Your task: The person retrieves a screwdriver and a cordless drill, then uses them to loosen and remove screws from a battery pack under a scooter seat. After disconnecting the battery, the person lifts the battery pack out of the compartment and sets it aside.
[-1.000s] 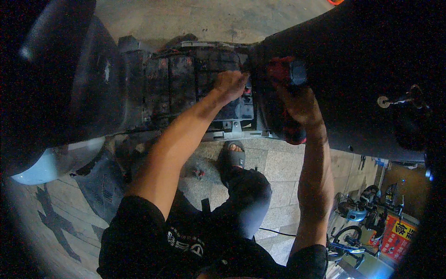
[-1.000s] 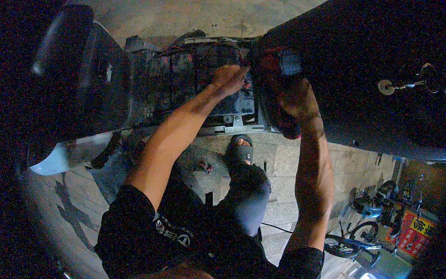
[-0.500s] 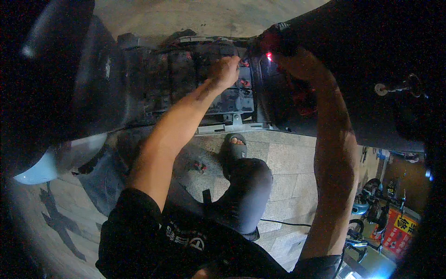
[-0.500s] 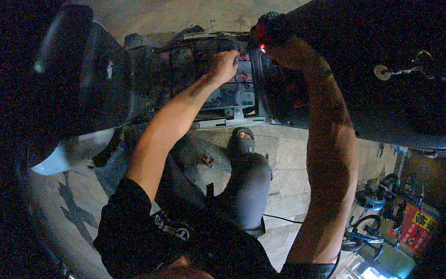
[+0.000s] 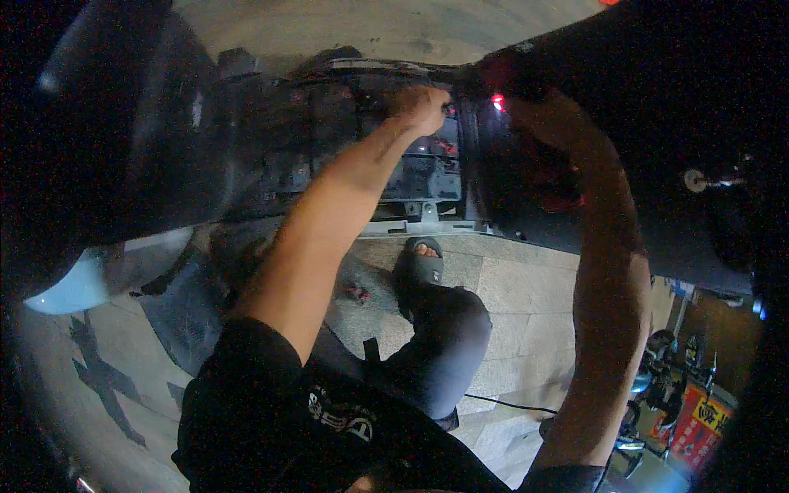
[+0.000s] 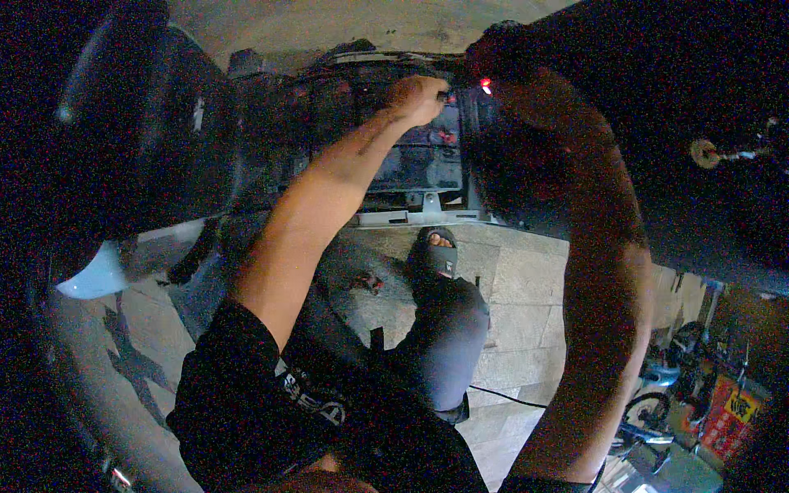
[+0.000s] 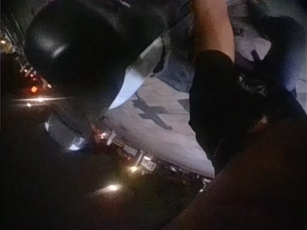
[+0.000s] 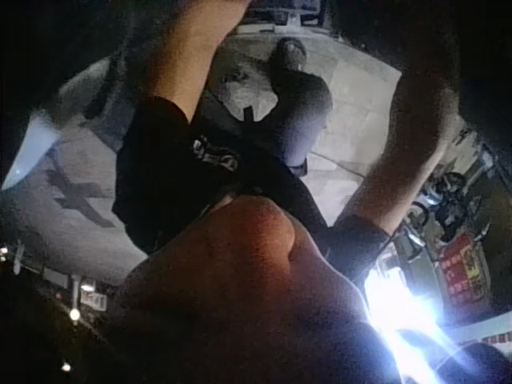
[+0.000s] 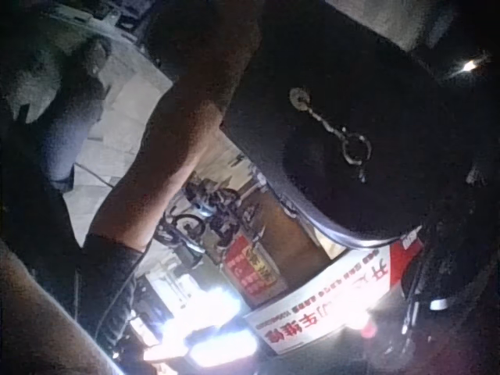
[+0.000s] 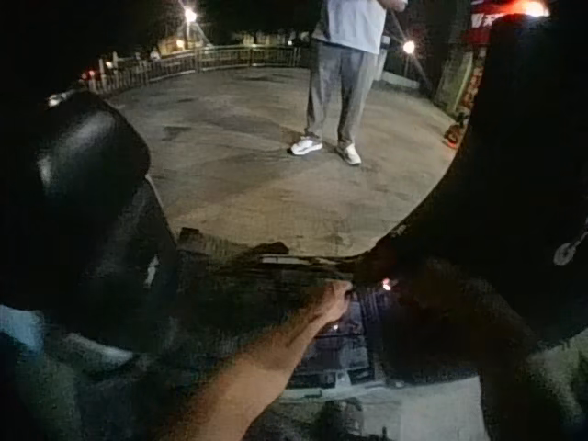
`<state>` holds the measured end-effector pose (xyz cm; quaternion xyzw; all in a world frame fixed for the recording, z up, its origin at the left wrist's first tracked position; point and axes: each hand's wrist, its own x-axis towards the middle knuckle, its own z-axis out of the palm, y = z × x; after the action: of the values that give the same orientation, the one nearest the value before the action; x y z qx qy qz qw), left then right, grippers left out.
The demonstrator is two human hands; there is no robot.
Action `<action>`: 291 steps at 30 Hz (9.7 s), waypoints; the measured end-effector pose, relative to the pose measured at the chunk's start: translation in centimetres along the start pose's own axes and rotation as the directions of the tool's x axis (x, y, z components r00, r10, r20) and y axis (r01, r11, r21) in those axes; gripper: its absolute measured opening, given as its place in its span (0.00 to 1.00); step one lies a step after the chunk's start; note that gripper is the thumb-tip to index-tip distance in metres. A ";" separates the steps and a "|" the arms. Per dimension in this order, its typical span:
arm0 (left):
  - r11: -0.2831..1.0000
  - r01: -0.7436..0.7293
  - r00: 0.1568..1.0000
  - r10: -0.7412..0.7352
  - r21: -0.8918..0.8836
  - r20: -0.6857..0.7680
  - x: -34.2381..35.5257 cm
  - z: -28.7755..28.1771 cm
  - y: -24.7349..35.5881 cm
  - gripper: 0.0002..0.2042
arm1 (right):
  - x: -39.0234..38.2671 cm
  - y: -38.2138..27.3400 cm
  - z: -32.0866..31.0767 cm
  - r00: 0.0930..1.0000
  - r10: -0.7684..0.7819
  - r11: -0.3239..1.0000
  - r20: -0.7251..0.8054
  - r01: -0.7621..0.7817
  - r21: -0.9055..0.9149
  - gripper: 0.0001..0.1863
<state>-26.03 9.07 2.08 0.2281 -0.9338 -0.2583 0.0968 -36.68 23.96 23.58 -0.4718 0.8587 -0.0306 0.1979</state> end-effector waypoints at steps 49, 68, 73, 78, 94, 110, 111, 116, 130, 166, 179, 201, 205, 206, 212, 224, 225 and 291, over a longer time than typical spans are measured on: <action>0.991 -0.127 0.990 0.129 0.028 -0.059 1.8 0.2 -0.4 0.13 | -12.3 2.2 3.9 0.926 -0.339 0.934 -0.167 0.310 -0.178 0.14; 0.962 -0.273 0.956 0.270 -0.015 -0.111 -0.7 -0.9 -1.2 0.14 | -15.5 4.1 4.5 0.905 -0.378 0.905 -0.194 0.316 -0.286 0.19; 0.894 -0.438 0.865 0.392 -0.089 -0.313 -3.4 -4.3 1.9 0.18 | -18.8 4.9 5.3 0.895 -0.171 0.957 -0.411 0.250 0.146 0.20; 0.864 -0.429 0.848 0.285 -0.263 -0.447 -12.4 -11.3 8.3 0.18 | -25.2 4.4 3.8 0.930 0.177 0.708 -0.322 0.107 0.698 0.24; 0.431 -0.131 0.959 -0.174 -0.893 -0.225 -25.7 -8.7 1.9 0.10 | -19.7 1.1 10.0 0.986 0.003 0.673 -0.168 0.122 0.729 0.20; -0.866 -0.014 0.975 -0.122 -0.499 0.184 -23.2 -5.6 -4.9 0.08 | -13.5 -1.5 10.3 0.987 -0.110 0.721 -0.116 0.160 0.674 0.13; -0.796 -0.005 0.957 -0.179 -0.606 0.228 -23.3 -5.5 -5.0 0.08 | -13.8 -1.3 10.3 0.990 -0.084 0.652 -0.116 0.143 0.745 0.14; -0.399 0.068 0.889 -0.392 -0.914 0.237 -23.7 -6.0 -3.7 0.03 | -15.3 -0.1 8.7 0.987 -0.004 0.463 -0.161 0.144 0.875 0.10; 0.739 0.228 0.797 -0.516 -0.635 -0.314 -17.6 -3.4 -2.9 0.19 | -11.6 1.1 7.1 0.991 -0.080 0.844 -0.107 0.125 0.522 0.19; 0.942 0.173 0.930 -0.252 -0.287 -0.267 -15.8 -3.8 -2.7 0.12 | -7.8 -5.1 7.3 0.914 -0.397 0.865 -0.081 0.402 0.300 0.22; 0.957 0.196 0.931 -0.249 -0.212 -0.265 -14.2 -1.9 -3.8 0.14 | -2.0 -6.6 3.5 0.807 -0.576 0.817 0.131 0.559 0.142 0.11; 0.972 -0.095 0.944 0.020 -0.215 -0.329 -13.6 -2.0 -5.2 0.08 | -9.5 -6.6 0.7 0.962 -0.267 0.901 0.062 0.226 0.372 0.20; 0.906 -0.077 0.904 -0.112 -0.416 -0.412 -13.2 -2.0 -5.3 0.06 | -13.3 -5.2 0.5 0.895 -0.424 0.795 -0.139 0.441 0.416 0.23; 0.827 -0.070 0.878 -0.214 -0.557 -0.428 -13.1 -1.6 -5.8 0.05 | -13.9 -4.9 0.6 0.871 -0.460 0.762 -0.175 0.488 0.425 0.23; -0.207 0.161 0.783 -0.568 -0.965 0.253 -14.9 -4.2 -4.1 0.08 | -18.9 0.5 3.0 0.973 -0.077 0.776 -0.218 0.196 0.600 0.21; 0.962 0.207 0.946 -0.243 -0.179 -0.213 -12.0 -3.1 -3.6 0.16 | -23.9 3.5 7.4 0.963 0.094 0.638 -0.252 0.136 0.758 0.19; 0.974 0.180 0.942 -0.212 -0.139 -0.260 -12.1 -3.0 -4.1 0.15 | -24.0 3.7 7.9 0.962 0.104 0.650 -0.253 0.127 0.750 0.19; 0.926 -0.336 0.909 0.366 0.171 -0.197 -14.5 4.3 4.3 0.20 | -12.2 3.3 5.0 1.000 -0.003 0.999 0.004 0.003 -0.038 0.23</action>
<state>-16.23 21.08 -0.19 0.0901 -0.9576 -0.1460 0.2316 -31.69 36.49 21.92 -0.4767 0.8580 -0.0137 0.1907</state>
